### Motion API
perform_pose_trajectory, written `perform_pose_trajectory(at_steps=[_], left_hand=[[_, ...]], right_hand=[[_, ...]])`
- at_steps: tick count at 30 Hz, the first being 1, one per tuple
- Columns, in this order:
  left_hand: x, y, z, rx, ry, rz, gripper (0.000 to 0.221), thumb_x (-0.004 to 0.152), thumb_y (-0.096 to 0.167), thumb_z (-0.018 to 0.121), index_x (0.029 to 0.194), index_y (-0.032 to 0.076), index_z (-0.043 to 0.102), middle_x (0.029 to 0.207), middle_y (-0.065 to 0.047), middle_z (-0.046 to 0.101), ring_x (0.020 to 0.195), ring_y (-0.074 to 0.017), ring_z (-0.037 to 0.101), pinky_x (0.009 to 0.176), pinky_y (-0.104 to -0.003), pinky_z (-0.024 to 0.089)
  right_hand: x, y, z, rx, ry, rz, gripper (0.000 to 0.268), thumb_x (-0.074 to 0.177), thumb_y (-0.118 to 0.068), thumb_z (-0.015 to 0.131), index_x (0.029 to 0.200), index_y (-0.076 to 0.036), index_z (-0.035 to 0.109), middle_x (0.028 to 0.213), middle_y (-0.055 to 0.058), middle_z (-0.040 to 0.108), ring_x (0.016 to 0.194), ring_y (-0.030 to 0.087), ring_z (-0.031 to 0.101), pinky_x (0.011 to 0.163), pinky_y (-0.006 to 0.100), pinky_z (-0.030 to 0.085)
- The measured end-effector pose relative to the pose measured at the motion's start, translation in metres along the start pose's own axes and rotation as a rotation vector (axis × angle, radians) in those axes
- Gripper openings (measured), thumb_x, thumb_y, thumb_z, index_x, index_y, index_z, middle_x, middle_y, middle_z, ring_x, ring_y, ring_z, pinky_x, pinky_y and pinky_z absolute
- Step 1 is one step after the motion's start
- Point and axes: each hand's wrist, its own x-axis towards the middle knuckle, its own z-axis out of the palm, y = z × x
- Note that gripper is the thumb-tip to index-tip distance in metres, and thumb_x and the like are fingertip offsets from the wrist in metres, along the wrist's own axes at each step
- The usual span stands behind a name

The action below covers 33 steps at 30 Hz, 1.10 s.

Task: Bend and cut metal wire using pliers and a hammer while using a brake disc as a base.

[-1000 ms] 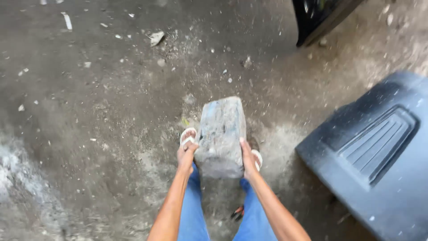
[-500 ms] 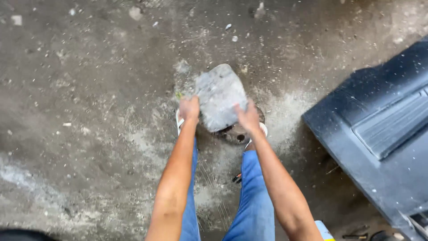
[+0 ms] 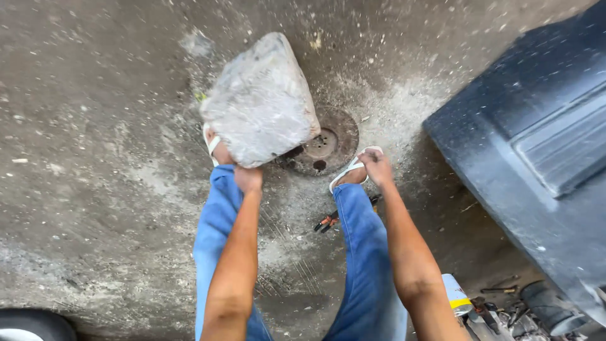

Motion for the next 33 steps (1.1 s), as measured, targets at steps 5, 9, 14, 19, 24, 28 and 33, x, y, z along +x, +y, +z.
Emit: perform_pose_trajectory(at_steps=[5,9,14,19,24,28,33], left_hand=[[0.016,0.002,0.079,0.219,-0.110,0.190,0.053,0.098,0.042,0.054,0.140,0.010,0.059,0.142,-0.015,0.058,0.126,-0.0377,0.054,0.101,-0.050,0.043],[0.015,0.042,0.087,0.151,-0.127,0.155,0.049,0.099,0.040,0.055,0.136,0.008,0.061,0.138,-0.018,0.060,0.125,-0.0396,0.055,0.101,-0.050,0.043],[0.015,0.086,0.092,0.022,-0.171,0.144,0.045,0.101,0.038,0.055,0.132,0.005,0.064,0.133,-0.021,0.062,0.123,-0.0420,0.056,0.101,-0.050,0.044],[0.016,0.104,0.075,-0.109,-0.191,0.124,0.042,0.103,0.035,0.056,0.127,0.002,0.066,0.128,-0.025,0.064,0.121,-0.0445,0.057,0.100,-0.050,0.044],[-0.046,0.076,0.030,-0.244,-0.237,0.147,0.040,0.105,0.032,0.057,0.123,-0.001,0.069,0.123,-0.029,0.067,0.120,-0.0469,0.058,0.100,-0.050,0.045],[-0.131,0.086,-0.064,-0.335,-0.222,-0.092,0.042,0.104,0.036,0.060,0.112,-0.004,0.071,0.101,-0.022,0.070,0.085,-0.0373,0.063,0.075,-0.047,0.050],[-0.214,0.104,-0.198,-0.637,-0.246,-0.385,0.044,0.104,0.038,0.061,0.097,-0.004,0.072,0.070,-0.010,0.053,0.053,-0.0163,0.052,0.050,-0.032,0.044]], right_hand=[[0.065,0.095,0.050,-0.015,-0.013,0.140,0.070,0.085,-0.046,0.077,0.133,0.003,0.064,0.128,0.020,0.069,0.123,0.028,0.063,0.107,0.035,0.045],[0.072,0.082,0.079,0.015,0.038,0.134,0.089,0.084,-0.058,0.074,0.143,0.004,0.051,0.141,0.024,0.059,0.133,0.031,0.055,0.113,0.037,0.038],[0.098,0.105,0.091,-0.024,0.131,0.096,0.088,0.089,-0.063,0.069,0.139,0.007,0.054,0.135,0.030,0.060,0.129,0.038,0.056,0.111,0.041,0.040],[0.098,0.117,0.082,-0.128,0.122,0.056,0.081,0.088,-0.065,0.067,0.125,0.006,0.061,0.113,0.027,0.070,0.110,0.038,0.067,0.098,0.043,0.049],[0.003,0.082,0.029,-0.173,0.063,0.034,0.068,0.091,-0.061,0.069,0.110,0.004,0.067,0.097,0.025,0.071,0.094,0.037,0.068,0.085,0.045,0.052],[-0.102,0.025,-0.024,-0.156,0.089,0.051,0.064,0.085,-0.061,0.071,0.107,-0.001,0.070,0.094,0.019,0.074,0.091,0.032,0.072,0.083,0.042,0.054],[-0.213,-0.069,-0.080,-0.218,0.121,-0.088,0.066,0.084,-0.056,0.077,0.112,0.002,0.067,0.091,0.019,0.075,0.084,0.027,0.074,0.078,0.039,0.056]])
